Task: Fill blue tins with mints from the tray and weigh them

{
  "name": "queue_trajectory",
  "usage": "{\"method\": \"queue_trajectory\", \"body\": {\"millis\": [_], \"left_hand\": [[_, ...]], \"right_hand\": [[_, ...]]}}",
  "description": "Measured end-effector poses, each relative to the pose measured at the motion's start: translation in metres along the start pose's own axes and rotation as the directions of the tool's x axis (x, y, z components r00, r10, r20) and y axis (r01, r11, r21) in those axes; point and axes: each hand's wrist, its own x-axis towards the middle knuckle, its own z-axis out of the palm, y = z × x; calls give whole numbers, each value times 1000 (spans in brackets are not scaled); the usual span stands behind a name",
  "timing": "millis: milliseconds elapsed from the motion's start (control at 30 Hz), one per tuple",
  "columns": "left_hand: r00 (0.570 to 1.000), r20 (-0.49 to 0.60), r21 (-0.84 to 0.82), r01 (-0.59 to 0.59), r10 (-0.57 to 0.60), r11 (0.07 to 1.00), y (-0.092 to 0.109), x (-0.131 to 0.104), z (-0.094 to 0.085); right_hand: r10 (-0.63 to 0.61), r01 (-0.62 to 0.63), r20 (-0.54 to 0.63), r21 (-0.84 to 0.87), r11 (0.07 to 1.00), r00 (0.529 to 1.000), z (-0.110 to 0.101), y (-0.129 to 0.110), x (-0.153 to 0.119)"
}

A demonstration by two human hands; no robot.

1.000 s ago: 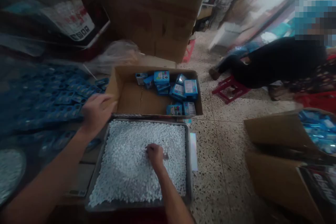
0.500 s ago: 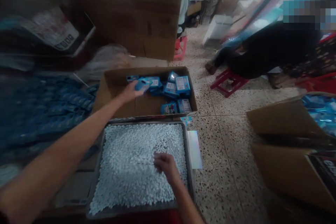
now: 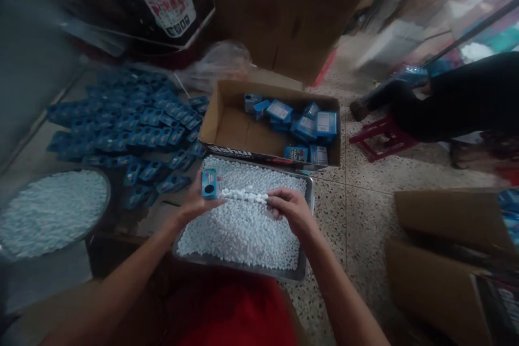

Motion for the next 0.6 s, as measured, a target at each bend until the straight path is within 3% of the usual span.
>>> {"method": "queue_trajectory", "body": {"millis": [133, 267, 333, 400, 467, 500, 533, 600], "left_hand": [[968, -123, 174, -196, 219, 965, -19, -1, 14], [940, -142, 243, -271, 310, 932, -31, 3, 23], [941, -130, 258, -273, 313, 927, -35, 3, 28], [948, -123, 257, -255, 293, 932, -41, 3, 32], [962, -108, 226, -223, 252, 948, -48, 3, 34], [968, -96, 200, -208, 230, 958, -52, 3, 35], [974, -83, 166, -197, 213, 966, -57, 3, 35], [978, -69, 84, -189, 195, 978, -64, 1, 33]], "right_hand": [[6, 1, 66, -118, 993, 998, 8, -5, 28], [-90, 104, 55, -382, 918, 994, 23, -10, 37], [-200, 196, 59, -591, 782, 978, 44, -11, 38], [-300, 270, 112, -784, 559, 947, 71, -11, 39], [-332, 321, 206, -883, 344, 920, 90, -8, 39], [-338, 346, 244, -893, 288, 909, 93, -5, 38], [-354, 367, 258, -886, 285, 899, 88, -2, 35], [-414, 355, 169, -831, 429, 895, 56, 7, 23]]}}
